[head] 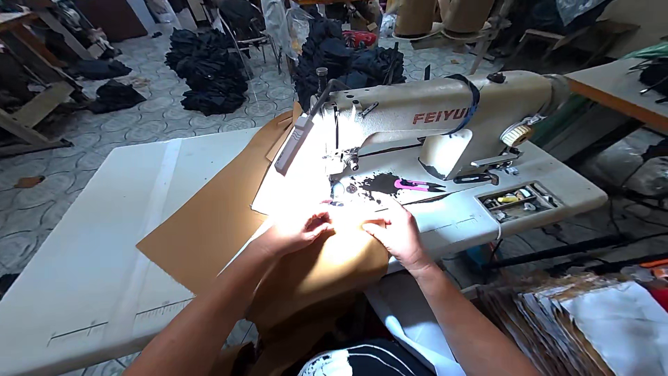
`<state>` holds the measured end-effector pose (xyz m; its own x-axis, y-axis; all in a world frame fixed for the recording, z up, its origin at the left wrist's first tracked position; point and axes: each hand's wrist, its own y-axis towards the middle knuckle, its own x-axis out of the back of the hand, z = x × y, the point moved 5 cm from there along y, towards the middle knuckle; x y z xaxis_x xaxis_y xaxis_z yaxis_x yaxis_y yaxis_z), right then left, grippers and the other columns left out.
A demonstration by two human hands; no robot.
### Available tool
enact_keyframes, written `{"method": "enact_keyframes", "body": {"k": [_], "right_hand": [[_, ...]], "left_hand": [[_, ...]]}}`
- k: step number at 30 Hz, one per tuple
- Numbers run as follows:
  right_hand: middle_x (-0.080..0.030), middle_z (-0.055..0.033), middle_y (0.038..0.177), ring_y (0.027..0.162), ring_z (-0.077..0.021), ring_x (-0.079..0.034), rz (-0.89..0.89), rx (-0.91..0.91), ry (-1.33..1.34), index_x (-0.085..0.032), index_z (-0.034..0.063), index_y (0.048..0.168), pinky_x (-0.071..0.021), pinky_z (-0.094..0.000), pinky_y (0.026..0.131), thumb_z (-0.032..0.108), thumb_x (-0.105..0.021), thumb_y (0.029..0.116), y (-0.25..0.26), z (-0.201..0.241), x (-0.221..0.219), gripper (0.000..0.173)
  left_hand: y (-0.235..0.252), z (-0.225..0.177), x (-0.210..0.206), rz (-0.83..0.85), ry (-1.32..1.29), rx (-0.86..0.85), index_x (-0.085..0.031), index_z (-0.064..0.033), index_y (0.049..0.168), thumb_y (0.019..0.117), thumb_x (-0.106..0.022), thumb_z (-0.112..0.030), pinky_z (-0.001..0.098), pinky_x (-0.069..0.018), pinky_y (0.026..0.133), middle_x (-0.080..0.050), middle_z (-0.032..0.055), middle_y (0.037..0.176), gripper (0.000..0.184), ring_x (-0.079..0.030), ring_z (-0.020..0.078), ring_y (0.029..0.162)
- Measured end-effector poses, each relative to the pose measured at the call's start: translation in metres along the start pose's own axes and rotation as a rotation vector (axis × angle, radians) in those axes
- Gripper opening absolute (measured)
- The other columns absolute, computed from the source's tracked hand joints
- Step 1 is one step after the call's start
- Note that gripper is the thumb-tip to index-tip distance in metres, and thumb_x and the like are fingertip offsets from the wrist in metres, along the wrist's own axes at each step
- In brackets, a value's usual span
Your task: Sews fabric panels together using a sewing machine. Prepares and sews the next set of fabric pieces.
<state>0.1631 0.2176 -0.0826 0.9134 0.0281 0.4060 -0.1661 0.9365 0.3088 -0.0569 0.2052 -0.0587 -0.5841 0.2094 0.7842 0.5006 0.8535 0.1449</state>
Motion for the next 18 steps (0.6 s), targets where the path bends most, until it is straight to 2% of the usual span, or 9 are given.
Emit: {"method": "enact_keyframes", "body": {"k": [1, 2, 3, 4, 6, 9, 11, 15, 18], "right_hand": [[-0.071, -0.0089, 0.082, 0.07, -0.0128, -0.065, -0.011, 0.026, 0.008, -0.059, -0.001, 0.138, -0.0559, -0.0316, 0.069, 0.008, -0.083, 0.0776, 0.001, 0.001, 0.003, 0.065], [-0.068, -0.0068, 0.08, 0.068, -0.0111, -0.061, -0.015, 0.037, 0.021, -0.059, -0.0005, 0.136, -0.0541, -0.0299, 0.067, 0.009, -0.084, 0.0765, 0.002, 0.002, 0.005, 0.066], [-0.066, -0.0052, 0.077, 0.066, -0.0096, -0.059, -0.019, 0.035, 0.041, -0.06, 0.0, 0.136, -0.0522, -0.0284, 0.065, 0.01, -0.086, 0.0751, 0.004, 0.002, 0.007, 0.067], [-0.064, -0.0038, 0.076, 0.064, -0.0076, -0.056, -0.021, 0.019, 0.072, -0.059, 0.0007, 0.135, -0.0508, -0.026, 0.063, 0.011, -0.087, 0.0739, 0.005, 0.001, 0.008, 0.068], [-0.063, -0.0025, 0.075, 0.064, -0.0046, -0.057, -0.031, 0.004, 0.141, -0.057, -0.0004, 0.136, -0.0511, -0.0225, 0.063, 0.009, -0.087, 0.0721, 0.006, 0.0, 0.007, 0.071], [-0.068, -0.0027, 0.08, 0.068, -0.0047, -0.063, -0.047, 0.014, 0.223, -0.053, -0.0004, 0.143, -0.056, -0.0224, 0.068, 0.001, -0.083, 0.0731, 0.007, 0.004, 0.004, 0.076], [-0.072, -0.0024, 0.081, 0.069, -0.0046, -0.066, -0.059, 0.024, 0.247, -0.053, -0.0009, 0.142, -0.058, -0.0224, 0.069, 0.0, -0.083, 0.0734, 0.008, 0.007, 0.004, 0.074], [-0.064, 0.0031, 0.07, 0.062, -0.0013, -0.06, -0.1, 0.007, 0.325, -0.055, -0.0006, 0.135, -0.0542, -0.0189, 0.064, 0.001, -0.086, 0.0704, 0.009, 0.014, 0.004, 0.071], [-0.064, 0.0023, 0.07, 0.061, -0.0031, -0.061, -0.133, -0.005, 0.367, -0.052, -0.0009, 0.14, -0.0551, -0.0203, 0.063, -0.002, -0.085, 0.0703, 0.009, 0.017, 0.003, 0.077]], "left_hand": [[0.001, 0.0, 0.001, 0.026, -0.054, 0.069, -0.071, 0.0, 0.098, 0.0998, -0.062, -0.017, 0.0283, -0.0524, 0.096, -0.069, 0.0087, 0.122, 0.019, -0.065, 0.0093, 0.11], [0.002, -0.001, 0.003, 0.043, -0.111, 0.131, -0.068, -0.0016, 0.098, 0.1006, -0.063, -0.016, 0.0233, -0.0523, 0.083, -0.069, 0.0032, 0.101, 0.016, -0.063, 0.003, 0.091], [0.002, -0.003, 0.007, 0.062, -0.161, 0.173, -0.067, -0.0027, 0.097, 0.1008, -0.063, -0.015, 0.0217, -0.0509, 0.077, -0.067, 0.0005, 0.089, 0.014, -0.06, 0.0006, 0.081], [0.001, -0.005, 0.011, 0.054, -0.207, 0.184, -0.067, -0.0038, 0.096, 0.0993, -0.064, -0.013, 0.0204, -0.0504, 0.074, -0.065, -0.002, 0.083, 0.011, -0.059, -0.001, 0.076], [-0.002, -0.008, 0.021, -0.005, -0.3, 0.172, -0.07, -0.0071, 0.092, 0.0944, -0.067, -0.008, 0.0151, -0.0527, 0.072, -0.067, -0.009, 0.078, 0.004, -0.06, -0.0067, 0.072], [-0.006, -0.012, 0.036, -0.127, -0.301, 0.094, -0.074, -0.0094, 0.082, 0.0866, -0.073, -0.006, 0.012, -0.0488, 0.062, -0.066, -0.0125, 0.07, 0.006, -0.056, -0.0083, 0.063], [-0.007, -0.013, 0.044, -0.156, -0.247, 0.039, -0.073, -0.0109, 0.076, 0.0841, -0.075, -0.009, 0.011, -0.0463, 0.058, -0.063, -0.0127, 0.066, 0.009, -0.054, -0.0089, 0.06], [-0.01, -0.013, 0.055, -0.157, -0.166, 0.071, -0.07, -0.0122, 0.072, 0.0837, -0.077, -0.013, 0.0111, -0.0448, 0.056, -0.06, -0.0123, 0.063, 0.014, -0.053, -0.0087, 0.058], [-0.012, -0.018, 0.059, -0.179, -0.131, 0.122, -0.068, -0.0122, 0.07, 0.0827, -0.079, -0.012, 0.0115, -0.043, 0.055, -0.058, -0.0116, 0.06, 0.017, -0.052, -0.0081, 0.056]]}}
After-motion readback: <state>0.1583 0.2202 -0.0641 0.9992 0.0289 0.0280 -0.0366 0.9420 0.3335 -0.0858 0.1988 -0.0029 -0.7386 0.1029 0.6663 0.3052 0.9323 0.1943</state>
